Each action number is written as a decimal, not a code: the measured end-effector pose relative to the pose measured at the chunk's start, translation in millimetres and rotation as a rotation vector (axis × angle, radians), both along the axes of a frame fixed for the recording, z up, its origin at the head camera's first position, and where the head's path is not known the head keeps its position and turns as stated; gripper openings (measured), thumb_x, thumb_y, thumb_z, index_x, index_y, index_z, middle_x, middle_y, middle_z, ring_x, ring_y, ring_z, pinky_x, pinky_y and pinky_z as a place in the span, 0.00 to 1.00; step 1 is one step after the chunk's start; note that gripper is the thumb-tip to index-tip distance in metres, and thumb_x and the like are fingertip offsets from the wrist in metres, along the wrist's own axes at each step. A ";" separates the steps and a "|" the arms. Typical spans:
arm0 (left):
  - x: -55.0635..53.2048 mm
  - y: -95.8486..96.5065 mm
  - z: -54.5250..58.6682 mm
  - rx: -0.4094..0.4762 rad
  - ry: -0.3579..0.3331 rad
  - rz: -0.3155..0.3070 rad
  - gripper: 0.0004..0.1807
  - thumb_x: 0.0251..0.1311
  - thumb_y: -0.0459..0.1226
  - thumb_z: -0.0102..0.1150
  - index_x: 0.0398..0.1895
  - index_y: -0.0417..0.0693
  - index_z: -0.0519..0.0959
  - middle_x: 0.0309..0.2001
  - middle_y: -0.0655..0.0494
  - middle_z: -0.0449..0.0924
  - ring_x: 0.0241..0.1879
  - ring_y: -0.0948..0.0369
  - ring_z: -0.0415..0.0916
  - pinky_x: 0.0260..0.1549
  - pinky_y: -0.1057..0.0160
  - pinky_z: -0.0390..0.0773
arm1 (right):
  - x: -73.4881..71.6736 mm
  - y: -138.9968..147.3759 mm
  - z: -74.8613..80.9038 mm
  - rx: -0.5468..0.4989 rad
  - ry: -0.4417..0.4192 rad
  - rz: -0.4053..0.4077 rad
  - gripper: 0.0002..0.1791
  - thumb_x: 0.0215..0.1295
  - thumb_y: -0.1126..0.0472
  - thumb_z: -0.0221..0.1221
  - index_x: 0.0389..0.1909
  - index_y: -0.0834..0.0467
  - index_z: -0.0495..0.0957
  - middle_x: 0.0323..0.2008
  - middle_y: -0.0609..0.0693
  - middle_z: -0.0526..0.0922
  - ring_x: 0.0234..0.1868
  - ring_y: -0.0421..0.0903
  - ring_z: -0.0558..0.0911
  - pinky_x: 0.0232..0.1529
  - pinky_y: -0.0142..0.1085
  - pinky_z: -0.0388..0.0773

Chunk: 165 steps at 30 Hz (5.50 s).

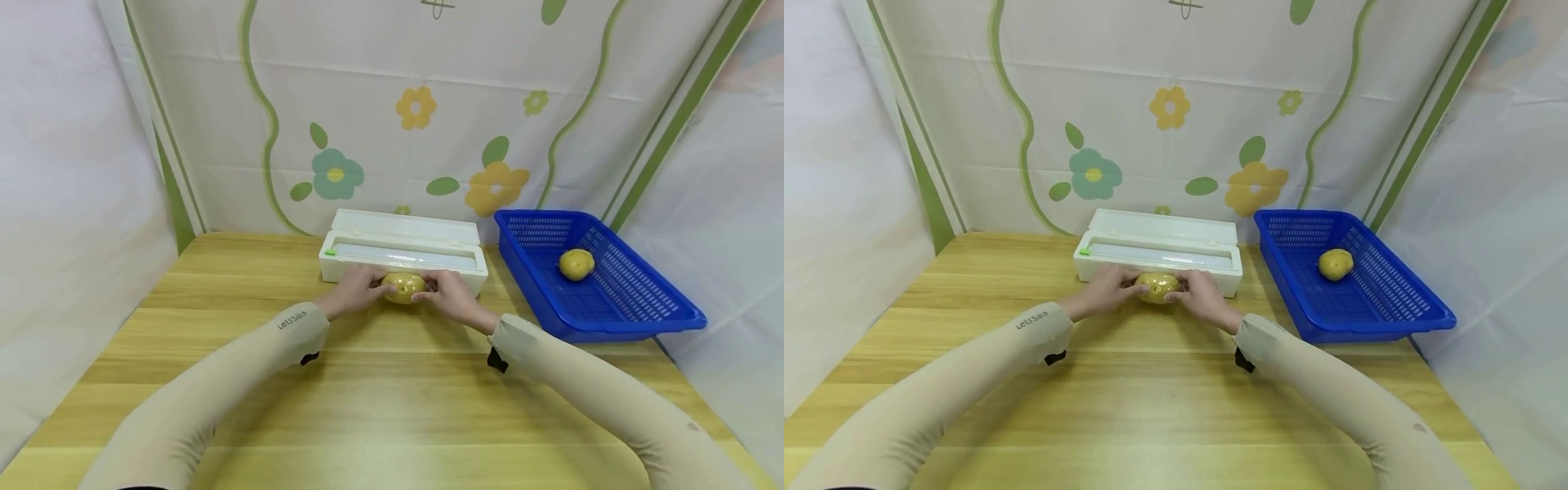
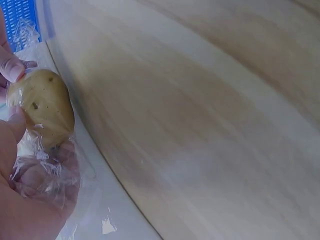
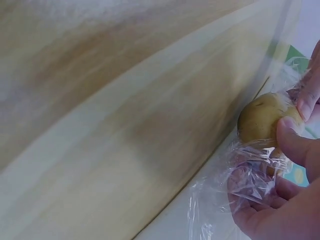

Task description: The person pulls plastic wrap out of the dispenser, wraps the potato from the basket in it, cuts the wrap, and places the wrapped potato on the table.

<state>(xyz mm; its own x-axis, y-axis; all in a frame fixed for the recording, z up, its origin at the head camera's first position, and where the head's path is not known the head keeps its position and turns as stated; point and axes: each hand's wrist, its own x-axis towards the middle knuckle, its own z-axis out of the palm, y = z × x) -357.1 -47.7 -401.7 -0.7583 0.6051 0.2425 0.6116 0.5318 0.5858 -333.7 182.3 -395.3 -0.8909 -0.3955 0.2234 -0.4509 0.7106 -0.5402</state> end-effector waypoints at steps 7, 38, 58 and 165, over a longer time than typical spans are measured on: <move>-0.1 0.9 -1.2 -0.057 0.022 0.068 0.18 0.68 0.47 0.58 0.52 0.46 0.83 0.30 0.58 0.80 0.30 0.60 0.68 0.38 0.59 0.68 | -4.9 0.1 1.0 -0.011 -0.018 0.035 0.10 0.58 0.58 0.70 0.37 0.58 0.84 0.22 0.47 0.78 0.22 0.40 0.69 0.26 0.33 0.67; 18.2 7.8 17.5 -0.171 -0.033 0.188 0.20 0.55 0.46 0.73 0.46 0.45 0.80 0.45 0.53 0.80 0.43 0.57 0.75 0.47 0.55 0.73 | 5.1 2.7 15.8 0.181 0.055 0.045 0.19 0.51 0.60 0.74 0.42 0.65 0.82 0.38 0.58 0.83 0.41 0.53 0.80 0.44 0.44 0.76; 23.3 1.3 17.9 -0.124 -0.043 0.177 0.23 0.55 0.45 0.73 0.47 0.41 0.78 0.49 0.47 0.80 0.48 0.52 0.76 0.49 0.54 0.75 | 8.4 -2.7 18.0 0.192 0.022 0.017 0.26 0.50 0.53 0.76 0.45 0.65 0.81 0.41 0.56 0.82 0.43 0.53 0.80 0.44 0.44 0.77; -57.4 -110.7 -0.1 0.362 -0.322 0.148 0.18 0.56 0.37 0.73 0.49 0.44 0.84 0.55 0.49 0.74 0.48 0.50 0.80 0.43 0.54 0.79 | -72.1 -159.7 42.8 0.006 -0.034 0.080 0.07 0.64 0.62 0.66 0.29 0.60 0.86 0.25 0.48 0.85 0.23 0.42 0.77 0.24 0.31 0.72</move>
